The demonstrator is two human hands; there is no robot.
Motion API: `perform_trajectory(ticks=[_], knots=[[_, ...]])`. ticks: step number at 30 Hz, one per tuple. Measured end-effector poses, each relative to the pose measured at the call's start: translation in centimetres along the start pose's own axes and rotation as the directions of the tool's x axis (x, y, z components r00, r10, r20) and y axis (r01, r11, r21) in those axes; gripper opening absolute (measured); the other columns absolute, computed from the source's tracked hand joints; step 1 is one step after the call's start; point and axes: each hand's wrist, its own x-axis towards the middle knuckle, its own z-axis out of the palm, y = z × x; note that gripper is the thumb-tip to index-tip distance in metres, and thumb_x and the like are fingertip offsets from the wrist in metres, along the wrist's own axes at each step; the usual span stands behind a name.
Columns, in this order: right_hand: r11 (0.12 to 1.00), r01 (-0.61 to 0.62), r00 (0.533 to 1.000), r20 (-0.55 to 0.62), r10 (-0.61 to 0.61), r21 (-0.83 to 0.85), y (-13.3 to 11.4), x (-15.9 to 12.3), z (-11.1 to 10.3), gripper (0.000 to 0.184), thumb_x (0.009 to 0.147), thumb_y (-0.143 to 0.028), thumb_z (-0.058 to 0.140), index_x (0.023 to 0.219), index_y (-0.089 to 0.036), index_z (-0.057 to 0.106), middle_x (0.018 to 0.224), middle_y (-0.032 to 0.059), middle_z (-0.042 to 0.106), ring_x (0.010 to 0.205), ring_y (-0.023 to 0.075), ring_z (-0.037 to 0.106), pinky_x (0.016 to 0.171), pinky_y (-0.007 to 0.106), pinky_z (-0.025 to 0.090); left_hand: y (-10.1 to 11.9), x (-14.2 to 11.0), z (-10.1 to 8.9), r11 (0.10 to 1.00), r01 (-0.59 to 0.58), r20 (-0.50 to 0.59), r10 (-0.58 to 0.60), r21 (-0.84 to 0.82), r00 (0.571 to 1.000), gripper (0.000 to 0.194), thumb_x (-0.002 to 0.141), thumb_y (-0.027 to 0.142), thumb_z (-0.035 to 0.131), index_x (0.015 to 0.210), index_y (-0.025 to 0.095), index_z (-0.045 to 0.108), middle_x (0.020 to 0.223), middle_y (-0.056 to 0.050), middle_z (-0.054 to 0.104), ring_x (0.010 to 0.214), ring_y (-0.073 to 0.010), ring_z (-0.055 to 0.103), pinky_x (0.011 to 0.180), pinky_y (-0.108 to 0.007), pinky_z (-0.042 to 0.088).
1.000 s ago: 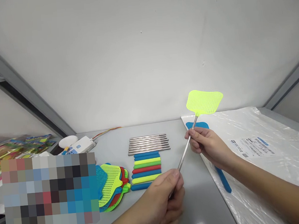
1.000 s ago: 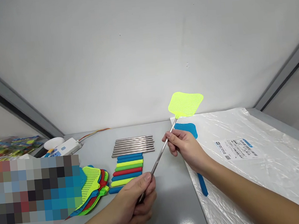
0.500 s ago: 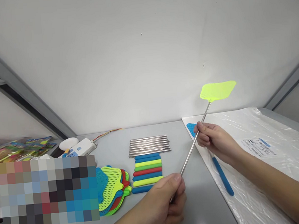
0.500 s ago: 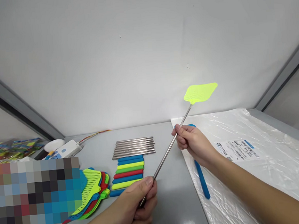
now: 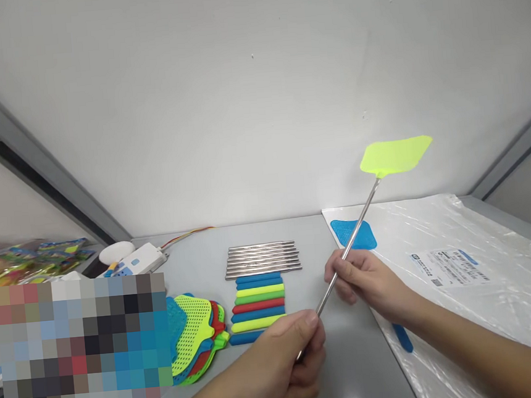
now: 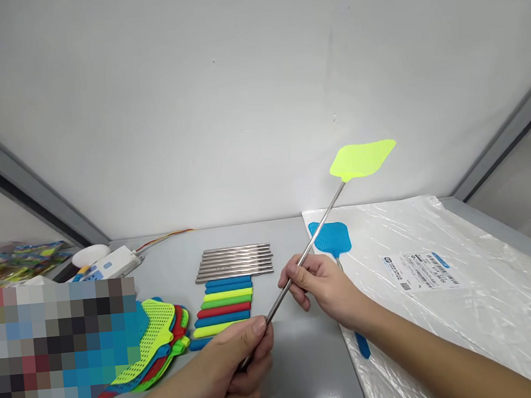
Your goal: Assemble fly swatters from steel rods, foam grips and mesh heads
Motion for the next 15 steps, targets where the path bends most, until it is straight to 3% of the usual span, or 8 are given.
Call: perform_trajectory(ticks=[5, 8, 11, 15], knots=[[0.973, 0.130, 0.953, -0.294, -0.070, 0.190, -2.0, 0.6, -2.6, 0.034, 0.089, -0.048, 0.060, 0.075, -0.017, 0.064, 0.051, -0.0073, 0.031, 0.046, 0.0061, 0.031, 0.046, 0.022, 0.029, 1.2, -0.8, -0.3, 0.997, 0.014, 0.075, -0.019, 0.075, 0.997, 0.035, 0.099, 0.050, 0.035, 0.076, 0.023, 0.037, 0.050, 0.009, 0.025, 0.036, -0.0057, 0.011, 0.030, -0.014, 0.012], [0.957, 0.176, 0.934, -0.347, -0.088, 0.230, -2.3, 1.0, -3.4, 0.033, 0.087, -0.047, 0.063, 0.074, -0.017, 0.064, 0.053, -0.0070, 0.032, 0.047, 0.0061, 0.032, 0.046, 0.022, 0.031, 1.5, -0.9, -0.5, 0.994, 0.018, 0.081, -0.027, 0.110, 0.996, 0.035, 0.099, 0.050, 0.036, 0.076, 0.023, 0.037, 0.051, 0.009, 0.026, 0.036, -0.0059, 0.012, 0.029, -0.014, 0.012], [0.963, 0.175, 0.953, -0.282, -0.113, 0.204, -1.5, 0.9, -2.6, 0.031, 0.088, -0.047, 0.062, 0.078, -0.018, 0.064, 0.052, -0.0065, 0.037, 0.046, 0.0063, 0.035, 0.046, 0.022, 0.031, 1.6, -0.9, -0.6, 0.991, 0.018, 0.076, -0.028, 0.132, 0.997, 0.033, 0.100, 0.047, 0.036, 0.077, 0.023, 0.038, 0.051, 0.009, 0.028, 0.036, -0.0060, 0.013, 0.029, -0.015, 0.012], [0.987, 0.128, 0.992, -0.020, -0.126, 0.099, -0.5, -0.1, -0.6, 0.028, 0.092, -0.045, 0.057, 0.084, -0.019, 0.064, 0.048, -0.0057, 0.043, 0.044, 0.0074, 0.038, 0.047, 0.023, 0.029, 1.8, -1.1, -0.6, 0.988, 0.010, 0.076, -0.022, 0.153, 0.997, 0.034, 0.099, 0.049, 0.037, 0.078, 0.022, 0.040, 0.051, 0.009, 0.027, 0.036, -0.0055, 0.012, 0.030, -0.015, 0.011]])
